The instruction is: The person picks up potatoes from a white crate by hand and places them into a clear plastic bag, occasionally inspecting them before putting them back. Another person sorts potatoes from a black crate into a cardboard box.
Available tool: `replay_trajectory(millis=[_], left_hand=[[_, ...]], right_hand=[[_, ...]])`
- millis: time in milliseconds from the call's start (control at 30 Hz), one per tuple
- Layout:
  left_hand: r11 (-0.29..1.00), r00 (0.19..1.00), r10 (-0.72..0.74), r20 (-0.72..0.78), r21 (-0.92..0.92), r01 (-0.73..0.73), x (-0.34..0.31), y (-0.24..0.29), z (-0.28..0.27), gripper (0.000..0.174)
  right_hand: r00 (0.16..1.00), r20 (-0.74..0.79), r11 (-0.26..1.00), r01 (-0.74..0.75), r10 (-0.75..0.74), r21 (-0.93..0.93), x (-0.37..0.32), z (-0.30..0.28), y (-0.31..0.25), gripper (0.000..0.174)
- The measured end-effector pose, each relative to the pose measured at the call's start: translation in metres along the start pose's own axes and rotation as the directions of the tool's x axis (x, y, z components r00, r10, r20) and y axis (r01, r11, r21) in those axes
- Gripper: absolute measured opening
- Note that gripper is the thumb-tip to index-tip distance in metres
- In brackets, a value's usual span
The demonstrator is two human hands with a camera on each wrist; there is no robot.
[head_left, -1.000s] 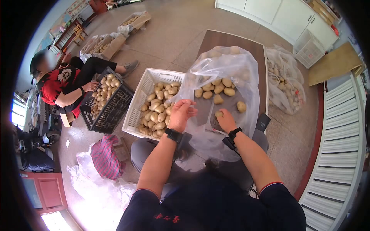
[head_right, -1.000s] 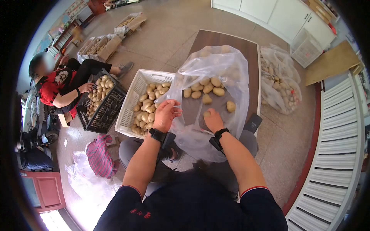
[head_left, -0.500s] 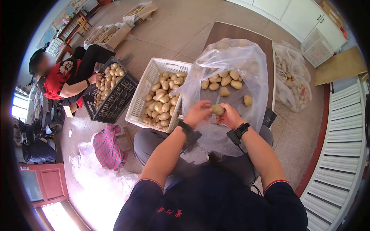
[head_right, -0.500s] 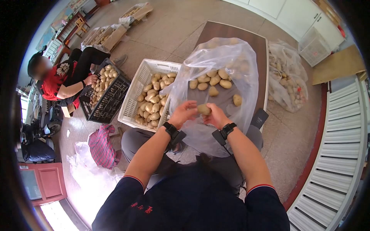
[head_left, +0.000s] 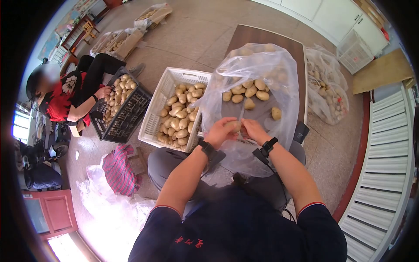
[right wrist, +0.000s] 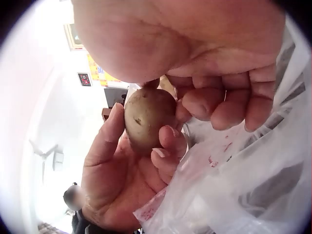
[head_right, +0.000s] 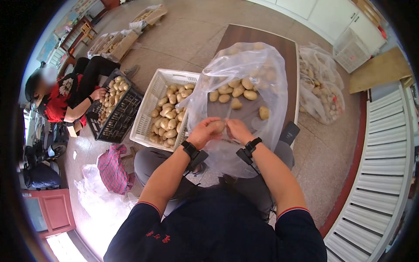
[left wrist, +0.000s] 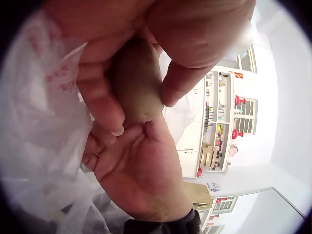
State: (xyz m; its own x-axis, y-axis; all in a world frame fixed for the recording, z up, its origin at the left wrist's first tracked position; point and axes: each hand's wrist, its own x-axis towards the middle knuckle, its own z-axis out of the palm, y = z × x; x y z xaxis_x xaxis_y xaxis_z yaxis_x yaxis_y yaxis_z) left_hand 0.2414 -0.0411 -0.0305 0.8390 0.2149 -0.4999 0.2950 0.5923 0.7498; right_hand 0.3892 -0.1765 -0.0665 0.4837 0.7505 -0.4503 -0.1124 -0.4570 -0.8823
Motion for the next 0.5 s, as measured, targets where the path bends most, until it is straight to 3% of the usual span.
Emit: replay_trajectory(millis=[33, 133, 167, 233, 267, 333, 367, 433, 467, 500], left_hand=[[0.999, 0.999, 0.025, -0.036, -0.036, -0.026, 0.000, 0.002, -0.001, 0.042], [0.986, 0.989, 0.095, -0.115, -0.127, -0.109, -0.004, 0.011, -0.006, 0.040], [0.971, 0.983, 0.124, -0.135, -0.185, -0.148, -0.005, 0.014, -0.008, 0.040], [0.957, 0.971, 0.161, -0.175, -0.213, -0.197, -0.006, 0.023, -0.015, 0.039], [0.931, 0.962, 0.195, -0.193, -0.272, -0.244, -0.006, 0.027, -0.019, 0.037], [0.865, 0.932, 0.251, -0.262, -0.371, -0.337, -0.005, 0.030, -0.028, 0.035], [0.864, 0.929, 0.256, -0.267, -0.369, -0.344, -0.003, 0.032, -0.033, 0.035], [0.771, 0.851, 0.260, -0.456, -0.433, -0.467, -0.001, 0.035, -0.044, 0.034], [0.770, 0.850, 0.262, -0.458, -0.431, -0.470, 0.001, 0.034, -0.050, 0.034], [0.724, 0.797, 0.246, -0.551, -0.442, -0.529, 0.003, 0.033, -0.056, 0.035]], right_hand=[[0.977, -0.143, 0.974, 0.128, -0.156, -0.186, 0.006, -0.002, 0.003, 0.050], [0.870, -0.379, 0.887, 0.129, -0.316, -0.443, 0.009, -0.020, -0.004, 0.038], [0.802, -0.438, 0.816, 0.103, -0.406, -0.568, 0.014, -0.030, 0.001, 0.037], [0.767, -0.444, 0.733, 0.050, -0.463, -0.679, 0.016, -0.048, -0.002, 0.039], [0.769, -0.433, 0.732, 0.065, -0.470, -0.678, 0.017, -0.055, 0.001, 0.039], [0.729, -0.461, 0.598, -0.088, -0.506, -0.797, 0.018, -0.066, 0.006, 0.046], [0.729, -0.456, 0.597, -0.081, -0.511, -0.798, 0.018, -0.067, 0.007, 0.046], [0.749, -0.502, 0.602, -0.174, -0.433, -0.779, 0.016, -0.069, 0.009, 0.050], [0.749, -0.500, 0.602, -0.171, -0.435, -0.780, 0.017, -0.071, 0.012, 0.050], [0.769, -0.488, 0.577, -0.194, -0.413, -0.793, 0.018, -0.072, 0.015, 0.051]])
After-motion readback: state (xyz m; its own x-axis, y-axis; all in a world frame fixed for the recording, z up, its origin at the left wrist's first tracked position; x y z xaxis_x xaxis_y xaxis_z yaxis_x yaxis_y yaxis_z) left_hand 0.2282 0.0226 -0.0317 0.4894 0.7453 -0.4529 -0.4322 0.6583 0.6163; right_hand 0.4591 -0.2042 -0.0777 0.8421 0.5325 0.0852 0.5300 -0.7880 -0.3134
